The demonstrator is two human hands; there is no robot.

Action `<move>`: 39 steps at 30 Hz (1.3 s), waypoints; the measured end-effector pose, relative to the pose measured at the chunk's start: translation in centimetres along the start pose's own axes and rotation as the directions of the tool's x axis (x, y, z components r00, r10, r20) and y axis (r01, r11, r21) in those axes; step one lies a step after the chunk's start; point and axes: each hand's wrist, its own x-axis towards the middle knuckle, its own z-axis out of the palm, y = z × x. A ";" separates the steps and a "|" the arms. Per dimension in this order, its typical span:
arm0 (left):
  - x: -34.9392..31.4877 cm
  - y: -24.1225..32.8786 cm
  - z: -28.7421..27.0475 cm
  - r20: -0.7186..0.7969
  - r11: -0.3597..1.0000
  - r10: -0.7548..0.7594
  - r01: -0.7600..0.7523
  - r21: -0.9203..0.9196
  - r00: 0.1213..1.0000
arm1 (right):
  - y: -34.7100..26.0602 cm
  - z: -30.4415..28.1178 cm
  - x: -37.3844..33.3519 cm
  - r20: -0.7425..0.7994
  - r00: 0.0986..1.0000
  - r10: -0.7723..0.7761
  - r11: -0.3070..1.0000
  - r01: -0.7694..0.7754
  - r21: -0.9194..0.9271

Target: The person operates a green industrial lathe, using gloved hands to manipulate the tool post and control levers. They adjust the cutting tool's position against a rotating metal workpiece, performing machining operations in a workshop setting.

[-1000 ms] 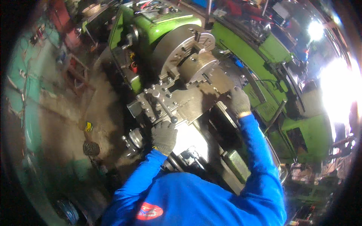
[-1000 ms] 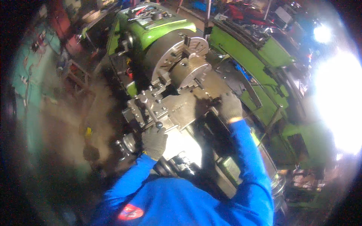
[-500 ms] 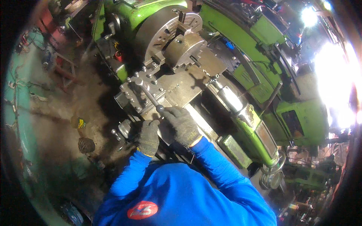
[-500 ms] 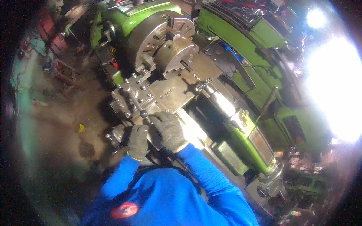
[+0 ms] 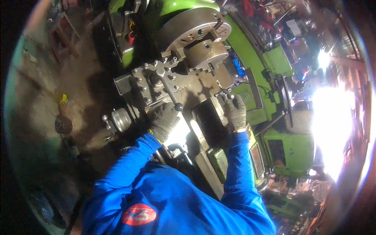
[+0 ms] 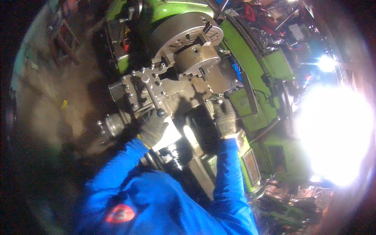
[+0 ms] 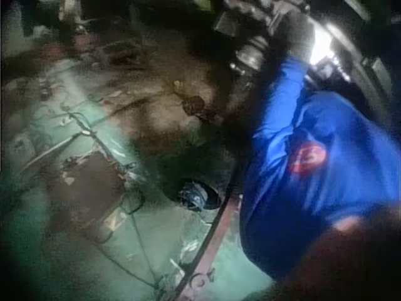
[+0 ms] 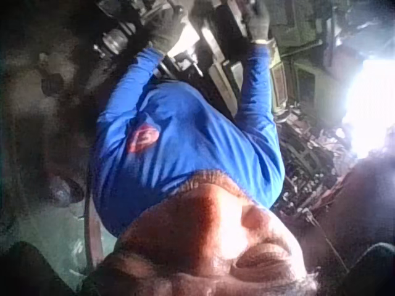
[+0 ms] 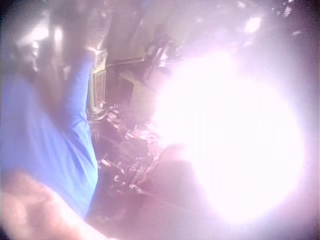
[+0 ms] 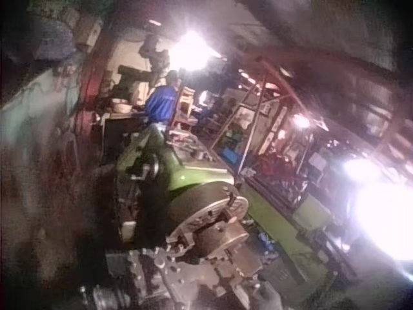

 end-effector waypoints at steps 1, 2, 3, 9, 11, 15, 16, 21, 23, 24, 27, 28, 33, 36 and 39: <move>0.0 -0.4 0.4 -0.008 0.988 0.053 -0.051 0.144 0.999 | -0.6 -0.8 0.9 -0.039 0.999 0.029 0.995 -0.025 0.100; 0.1 -0.7 0.6 -0.014 0.954 0.111 -0.103 0.283 0.994 | -0.2 -1.9 2.2 -0.112 0.980 -0.164 0.965 0.136 -0.226; 0.2 -0.8 0.8 -0.001 0.959 0.114 -0.110 0.261 0.993 | 0.3 -2.7 3.0 -0.086 0.967 -0.241 0.877 0.178 -0.446; 0.2 -0.9 0.0 0.004 0.953 0.151 -0.147 0.265 0.989 | 0.5 -2.8 5.2 0.049 0.983 -0.179 0.519 0.137 -0.844; 0.3 -1.0 -0.3 0.018 0.951 0.177 -0.175 0.254 0.984 | 0.9 -3.0 6.3 0.075 0.986 -0.148 0.426 0.132 -0.895; 0.1 -1.4 0.0 -0.004 0.960 0.150 -0.145 0.238 0.989 | -2.3 -1.4 7.4 -0.027 0.999 0.042 0.467 -0.043 -0.883; 0.2 -1.2 -0.6 0.010 0.964 0.158 -0.157 0.217 0.987 | -2.2 -1.8 7.5 0.005 1.000 0.009 0.406 0.000 -0.914; 0.4 -1.2 -0.6 0.024 0.973 0.152 -0.154 0.174 0.988 | -1.7 -0.9 6.2 0.042 0.994 -0.104 0.271 0.069 -0.960; 0.5 -1.0 -0.8 0.069 0.982 0.134 -0.142 0.129 0.989 | -2.4 0.0 5.6 -0.008 0.995 -0.099 0.249 0.017 -0.968; 0.5 -1.0 -0.9 0.062 0.982 0.140 -0.147 0.120 0.988 | -2.2 0.1 5.9 -0.030 0.996 -0.089 0.263 -0.006 -0.965; 0.5 -1.0 -1.4 0.075 0.984 0.142 -0.149 0.098 0.987 | -3.2 1.2 5.6 -0.134 0.988 -0.082 0.363 -0.096 -0.927; 0.5 -1.0 -1.5 0.106 0.987 0.130 -0.139 0.086 0.986 | -3.5 1.6 5.5 -0.173 0.982 -0.079 0.405 -0.127 -0.905; 0.4 -0.3 -1.4 -0.051 0.994 0.086 -0.082 0.070 0.995 | -0.3 -2.6 7.3 0.102 0.870 -0.483 0.350 0.298 -0.888; 0.3 -0.8 -0.4 -0.106 0.993 0.104 -0.097 0.071 0.989 | 0.7 -4.1 11.9 0.331 0.650 -0.684 0.222 0.617 -0.755; 0.4 -1.0 0.1 0.026 1.000 -0.017 0.017 -0.010 1.000 | -1.3 -4.9 15.1 0.586 0.522 -0.619 0.125 0.803 -0.583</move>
